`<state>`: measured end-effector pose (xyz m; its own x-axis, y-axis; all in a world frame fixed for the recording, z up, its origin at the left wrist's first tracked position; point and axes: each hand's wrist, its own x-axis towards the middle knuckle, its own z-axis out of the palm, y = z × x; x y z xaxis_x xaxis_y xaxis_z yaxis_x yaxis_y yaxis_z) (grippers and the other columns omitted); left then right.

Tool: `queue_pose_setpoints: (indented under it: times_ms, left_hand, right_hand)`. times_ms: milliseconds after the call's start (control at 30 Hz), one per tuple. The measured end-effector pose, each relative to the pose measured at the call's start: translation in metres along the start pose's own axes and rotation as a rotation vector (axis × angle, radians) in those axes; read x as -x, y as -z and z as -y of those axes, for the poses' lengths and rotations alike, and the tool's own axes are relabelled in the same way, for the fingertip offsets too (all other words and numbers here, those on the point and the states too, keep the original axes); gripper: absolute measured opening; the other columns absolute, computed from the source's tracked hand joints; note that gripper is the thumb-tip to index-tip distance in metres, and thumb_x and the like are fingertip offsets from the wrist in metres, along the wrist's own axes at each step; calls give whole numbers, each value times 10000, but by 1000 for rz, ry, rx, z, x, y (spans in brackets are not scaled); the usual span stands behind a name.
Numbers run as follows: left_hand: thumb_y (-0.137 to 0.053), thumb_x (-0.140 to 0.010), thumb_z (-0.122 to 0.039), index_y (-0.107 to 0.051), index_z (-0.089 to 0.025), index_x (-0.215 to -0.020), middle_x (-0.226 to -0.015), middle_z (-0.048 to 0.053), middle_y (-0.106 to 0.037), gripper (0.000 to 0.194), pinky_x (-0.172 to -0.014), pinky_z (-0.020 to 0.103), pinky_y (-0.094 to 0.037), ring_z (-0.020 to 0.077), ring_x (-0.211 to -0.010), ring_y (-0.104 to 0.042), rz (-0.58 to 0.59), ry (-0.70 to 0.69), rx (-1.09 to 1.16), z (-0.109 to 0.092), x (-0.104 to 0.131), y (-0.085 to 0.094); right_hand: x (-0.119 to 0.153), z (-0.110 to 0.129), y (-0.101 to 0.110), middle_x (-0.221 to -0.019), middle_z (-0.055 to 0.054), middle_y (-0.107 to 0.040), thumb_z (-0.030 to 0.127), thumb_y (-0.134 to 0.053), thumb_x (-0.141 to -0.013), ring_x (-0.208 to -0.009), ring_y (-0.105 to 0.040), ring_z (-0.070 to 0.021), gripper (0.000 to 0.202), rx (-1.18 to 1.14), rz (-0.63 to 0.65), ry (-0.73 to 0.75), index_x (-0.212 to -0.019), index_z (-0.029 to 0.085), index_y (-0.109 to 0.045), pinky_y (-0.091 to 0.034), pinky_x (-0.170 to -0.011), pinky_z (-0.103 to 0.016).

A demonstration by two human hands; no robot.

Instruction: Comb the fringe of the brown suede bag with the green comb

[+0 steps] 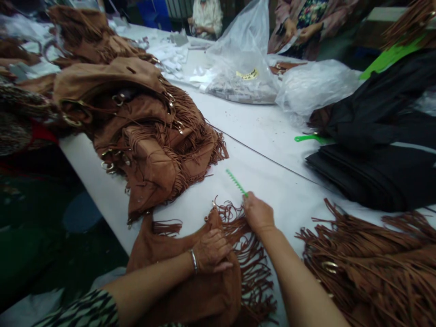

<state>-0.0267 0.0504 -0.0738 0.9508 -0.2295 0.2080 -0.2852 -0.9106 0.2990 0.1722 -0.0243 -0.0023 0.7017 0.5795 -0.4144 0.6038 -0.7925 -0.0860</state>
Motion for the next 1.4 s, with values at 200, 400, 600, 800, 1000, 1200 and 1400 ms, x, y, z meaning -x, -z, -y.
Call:
queue_pose_setpoints:
  times_ms: [200, 400, 600, 800, 1000, 1200, 1400]
  left_hand:
    - [-407, -876, -549, -572, -142, -1006, -907, 66, -611, 458, -997, 383, -303, 205, -908, -534, -21, 0, -1, -1, 4, -4]
    - [-440, -858, -567, -569, -134, -986, -863, 62, -591, 469, -1017, 385, -292, 208, -921, -527, -6, -8, 13, 0, 4, -3]
    - [-444, -864, -546, -558, -140, -999, -906, 68, -599, 443, -981, 379, -310, 207, -932, -520, 21, 8, 14, -2, 3, 6]
    - [-491, -804, -548, -567, -148, -894, -854, 70, -596, 417, -867, 402, -352, 220, -862, -513, 118, 23, 25, -6, -7, 19]
    - [-502, -804, -507, -584, -145, -880, -821, 71, -594, 379, -837, 392, -377, 216, -835, -523, 73, 19, 10, -6, -1, 17]
    - [-447, -853, -506, -599, -152, -880, -820, 84, -608, 386, -805, 426, -433, 244, -829, -549, 92, 131, 105, -12, -22, 24]
    - [-524, -801, -291, -348, -50, -1307, -1312, 227, -450, 587, -998, 495, -356, 340, -1247, -385, 137, 848, 156, -5, -111, 26]
  right_hand:
    - [12, 7, -34, -861, -91, -674, 289, -262, -948, -767, -631, -197, 326, -34, 85, 31, -1130, 200, -517, -402, -678, -293]
    - [4, -64, 4, -941, -151, -648, 336, -155, -965, -758, -609, -195, 446, 68, -13, -359, -1108, 127, -523, -420, -629, -318]
    - [34, -35, 14, -861, -111, -659, 369, -150, -970, -755, -624, -200, 439, 81, -48, -315, -1108, 159, -510, -407, -655, -329]
    - [80, 11, -29, -921, -82, -673, 285, -237, -956, -808, -654, -183, 312, 50, 59, -79, -1150, 221, -473, -404, -657, -279]
    - [66, -12, -47, -956, -129, -649, 212, -276, -933, -835, -658, -202, 293, 61, 60, -88, -1171, 165, -440, -445, -687, -298]
    - [39, -61, -50, -953, -116, -646, 148, -225, -930, -847, -659, -215, 318, 82, -6, -181, -1169, 166, -435, -440, -697, -315]
    - [42, -55, -60, -943, -121, -639, 158, -195, -934, -812, -662, -217, 335, 69, -27, -202, -1164, 152, -438, -425, -630, -302]
